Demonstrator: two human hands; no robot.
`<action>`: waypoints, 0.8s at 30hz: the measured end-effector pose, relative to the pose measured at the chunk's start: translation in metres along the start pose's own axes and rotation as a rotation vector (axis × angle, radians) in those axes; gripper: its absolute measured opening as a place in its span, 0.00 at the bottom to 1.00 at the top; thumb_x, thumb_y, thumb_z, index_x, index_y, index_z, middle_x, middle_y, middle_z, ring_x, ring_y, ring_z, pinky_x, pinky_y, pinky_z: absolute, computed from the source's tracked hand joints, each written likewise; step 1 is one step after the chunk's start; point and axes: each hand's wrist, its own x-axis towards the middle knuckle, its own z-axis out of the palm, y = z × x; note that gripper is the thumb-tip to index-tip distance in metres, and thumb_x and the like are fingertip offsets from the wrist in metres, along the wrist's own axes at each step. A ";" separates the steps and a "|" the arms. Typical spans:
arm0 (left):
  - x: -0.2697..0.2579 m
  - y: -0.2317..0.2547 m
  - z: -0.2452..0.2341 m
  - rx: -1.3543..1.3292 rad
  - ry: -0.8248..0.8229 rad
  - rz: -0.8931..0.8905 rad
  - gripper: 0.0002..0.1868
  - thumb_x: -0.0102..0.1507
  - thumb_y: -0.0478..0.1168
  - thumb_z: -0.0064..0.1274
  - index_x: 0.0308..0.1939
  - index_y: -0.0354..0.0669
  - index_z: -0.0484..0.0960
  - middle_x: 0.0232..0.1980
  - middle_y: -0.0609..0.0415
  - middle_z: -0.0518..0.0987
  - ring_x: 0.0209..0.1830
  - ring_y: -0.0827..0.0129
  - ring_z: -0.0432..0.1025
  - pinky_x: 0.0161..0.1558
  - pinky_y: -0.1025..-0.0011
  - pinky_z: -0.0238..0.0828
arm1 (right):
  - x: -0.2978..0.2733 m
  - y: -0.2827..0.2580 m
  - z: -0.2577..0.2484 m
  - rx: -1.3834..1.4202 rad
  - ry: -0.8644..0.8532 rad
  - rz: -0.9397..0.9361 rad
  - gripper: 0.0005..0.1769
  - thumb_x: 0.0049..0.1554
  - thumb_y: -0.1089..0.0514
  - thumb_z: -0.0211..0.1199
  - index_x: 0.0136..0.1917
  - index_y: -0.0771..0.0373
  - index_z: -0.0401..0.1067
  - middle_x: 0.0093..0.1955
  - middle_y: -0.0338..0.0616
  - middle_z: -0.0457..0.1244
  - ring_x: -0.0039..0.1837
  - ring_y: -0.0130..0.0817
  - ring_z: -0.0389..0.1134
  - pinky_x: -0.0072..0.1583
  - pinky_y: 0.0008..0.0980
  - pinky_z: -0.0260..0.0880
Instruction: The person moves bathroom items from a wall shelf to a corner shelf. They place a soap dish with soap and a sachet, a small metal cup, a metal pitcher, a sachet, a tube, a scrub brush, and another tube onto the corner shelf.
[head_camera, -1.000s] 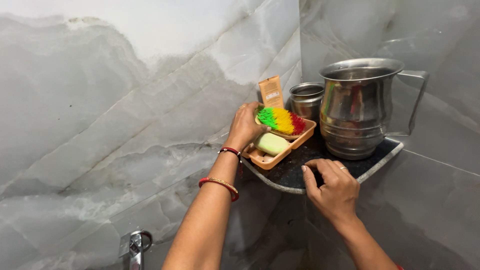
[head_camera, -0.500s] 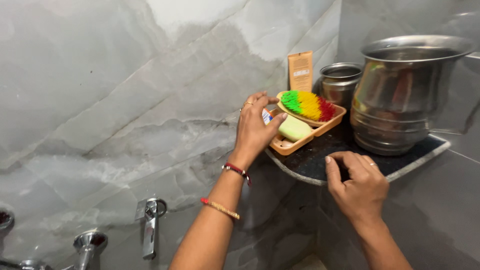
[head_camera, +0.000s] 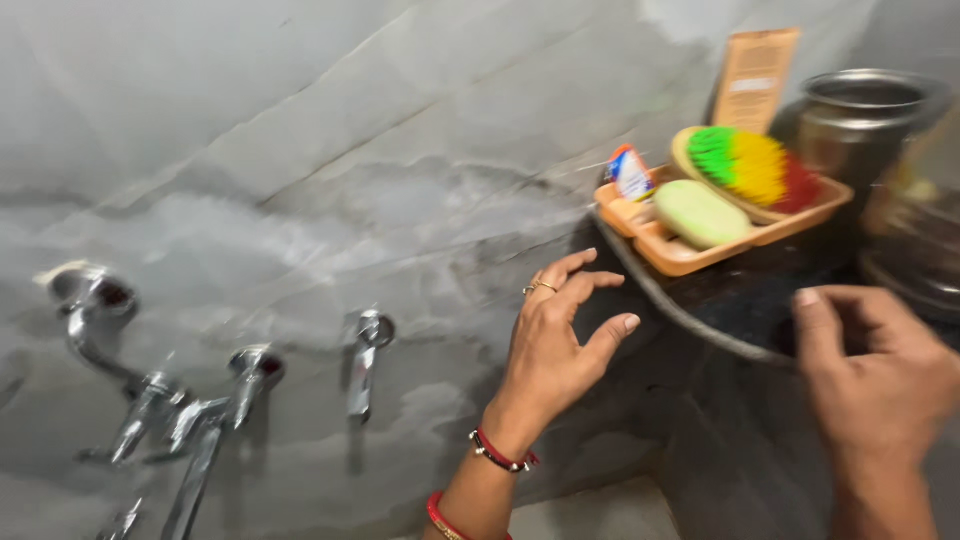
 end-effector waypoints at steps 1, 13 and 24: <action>-0.007 0.000 -0.009 0.003 -0.002 -0.031 0.21 0.58 0.45 0.66 0.53 0.43 0.84 0.69 0.39 0.76 0.70 0.45 0.69 0.69 0.54 0.64 | 0.003 0.010 0.006 0.079 -0.021 0.033 0.11 0.73 0.56 0.64 0.52 0.66 0.75 0.42 0.42 0.67 0.42 0.25 0.66 0.49 0.29 0.67; -0.127 0.029 -0.160 0.207 0.068 -0.294 0.24 0.58 0.48 0.66 0.55 0.43 0.83 0.74 0.36 0.70 0.76 0.42 0.62 0.71 0.53 0.59 | -0.065 -0.035 0.074 0.556 -0.193 -0.175 0.10 0.74 0.56 0.57 0.60 0.66 0.67 0.60 0.41 0.63 0.67 0.34 0.63 0.71 0.32 0.63; -0.341 0.180 -0.348 0.535 0.382 -0.487 0.26 0.58 0.48 0.66 0.57 0.42 0.82 0.71 0.34 0.72 0.75 0.46 0.65 0.70 0.58 0.62 | -0.265 -0.284 0.000 0.585 -0.511 -0.333 0.07 0.63 0.58 0.69 0.54 0.61 0.78 0.61 0.48 0.69 0.68 0.42 0.65 0.61 0.39 0.69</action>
